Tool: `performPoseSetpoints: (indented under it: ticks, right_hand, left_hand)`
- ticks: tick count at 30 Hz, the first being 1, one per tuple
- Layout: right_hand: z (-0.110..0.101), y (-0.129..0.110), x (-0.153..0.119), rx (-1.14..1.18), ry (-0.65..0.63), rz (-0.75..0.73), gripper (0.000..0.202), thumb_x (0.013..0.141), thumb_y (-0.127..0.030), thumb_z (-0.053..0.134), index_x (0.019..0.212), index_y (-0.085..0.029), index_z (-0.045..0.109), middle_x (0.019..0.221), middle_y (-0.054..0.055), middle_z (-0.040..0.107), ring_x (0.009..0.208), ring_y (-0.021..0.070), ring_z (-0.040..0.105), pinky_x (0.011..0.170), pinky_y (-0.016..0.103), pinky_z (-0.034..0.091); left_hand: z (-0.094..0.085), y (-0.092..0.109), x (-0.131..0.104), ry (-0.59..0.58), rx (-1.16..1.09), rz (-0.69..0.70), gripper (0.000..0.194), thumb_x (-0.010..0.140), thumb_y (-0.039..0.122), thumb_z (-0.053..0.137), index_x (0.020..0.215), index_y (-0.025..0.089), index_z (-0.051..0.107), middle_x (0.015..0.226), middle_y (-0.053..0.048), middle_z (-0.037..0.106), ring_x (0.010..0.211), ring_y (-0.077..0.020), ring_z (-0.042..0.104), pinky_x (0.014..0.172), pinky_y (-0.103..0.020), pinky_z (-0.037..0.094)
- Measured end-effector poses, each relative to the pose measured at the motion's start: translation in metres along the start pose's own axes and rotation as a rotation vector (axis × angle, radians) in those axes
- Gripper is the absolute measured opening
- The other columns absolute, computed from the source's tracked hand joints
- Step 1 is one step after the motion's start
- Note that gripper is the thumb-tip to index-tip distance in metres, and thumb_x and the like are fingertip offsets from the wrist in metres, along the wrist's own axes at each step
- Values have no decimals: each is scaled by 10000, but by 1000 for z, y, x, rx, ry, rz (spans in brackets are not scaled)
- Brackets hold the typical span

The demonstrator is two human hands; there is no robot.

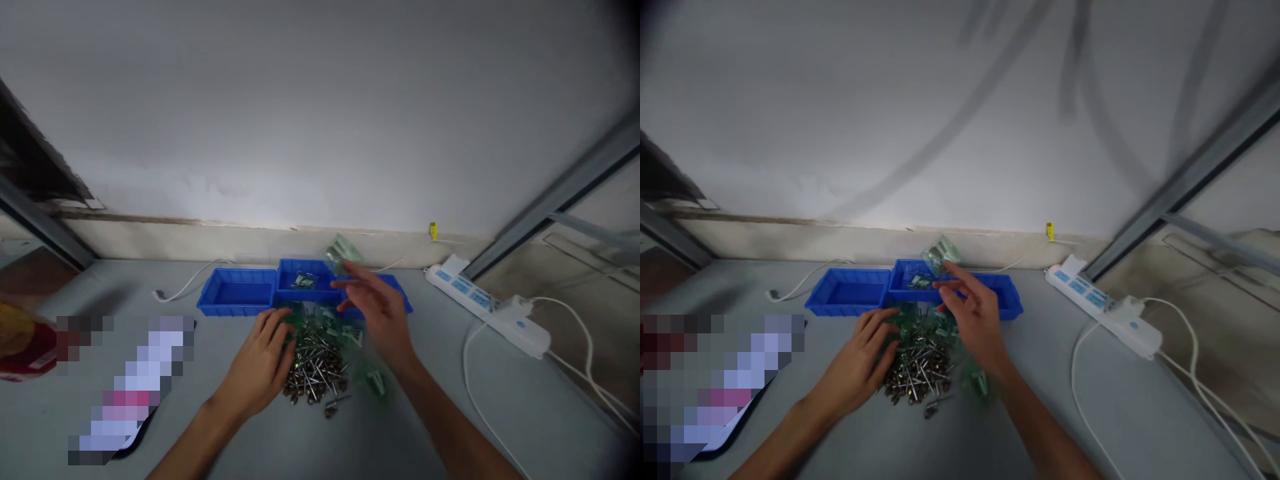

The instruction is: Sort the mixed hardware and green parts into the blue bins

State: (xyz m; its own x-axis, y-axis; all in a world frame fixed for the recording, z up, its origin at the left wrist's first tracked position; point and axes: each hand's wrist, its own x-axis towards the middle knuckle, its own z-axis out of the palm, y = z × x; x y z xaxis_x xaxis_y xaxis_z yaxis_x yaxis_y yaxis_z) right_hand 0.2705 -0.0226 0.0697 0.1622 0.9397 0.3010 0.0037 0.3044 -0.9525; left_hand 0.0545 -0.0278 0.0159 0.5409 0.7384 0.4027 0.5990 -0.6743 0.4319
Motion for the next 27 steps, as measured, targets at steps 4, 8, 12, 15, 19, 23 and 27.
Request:
performPoseSetpoints:
  ticks: [4, 8, 12, 15, 19, 23, 27]
  right_hand:
    - [-3, 20, -2, -162, -296, 274, 390, 815, -324, 659, 1187, -203, 658, 950, 72, 729, 633, 158, 659, 484, 254, 491]
    - [-10, 34, -19, -204, -307, 247, 195, 841, -326, 631, 928, -174, 717, 750, 38, 714, 571, 128, 602, 553, 257, 483]
    - [-10, 39, -28, -260, -262, 227, 179, 840, -337, 632, 868, -184, 720, 713, 28, 693, 622, 147, 603, 563, 253, 465]
    - [-5, 42, -33, -276, -263, 208, 171, 833, -318, 631, 879, -181, 723, 719, 29, 687, 627, 148, 599, 560, 250, 458]
    - [0, 46, -38, -273, -265, 190, 176, 833, -281, 620, 946, -184, 714, 728, 20, 674, 600, 136, 591, 555, 247, 457]
    - [1, 46, -39, -353, -269, 128, 151, 843, -269, 618, 935, -207, 721, 747, 13, 683, 638, 139, 611, 598, 253, 467]
    - [0, 44, -39, -396, -276, 98, 132, 841, -257, 617, 901, -211, 726, 735, 9, 695, 656, 148, 623, 607, 259, 466]
  left_hand:
    - [11, -6, -3, -23, 122, -1, 232, 971, 221, 449, 1129, 133, 594, 1339, -145, 525, 1255, -317, 421, 1044, -536, 424]
    - [16, -10, -5, -28, 198, -11, 307, 974, 252, 458, 1226, 131, 586, 1382, -140, 529, 1230, -333, 447, 972, -544, 468]
    - [14, -9, -5, -56, 200, -39, 344, 985, 250, 439, 1293, 145, 551, 1403, -125, 524, 1208, -334, 452, 937, -547, 467]
    - [9, -7, -3, -29, 140, -40, 367, 986, 224, 433, 1335, 131, 501, 1407, -126, 513, 1206, -312, 440, 985, -548, 440]
    - [1, -6, 0, 88, 45, 0, 323, 979, 178, 437, 1291, 150, 516, 1351, -120, 539, 1200, -270, 451, 1025, -506, 435]
    - [2, -7, 0, 85, 30, 24, 186, 951, 158, 456, 1021, 184, 627, 1335, -107, 544, 1239, -284, 457, 1024, -513, 447]
    - [9, -8, -2, 33, 116, 24, 197, 944, 188, 484, 1074, 161, 629, 1424, -130, 488, 1335, -317, 389, 1057, -538, 415]
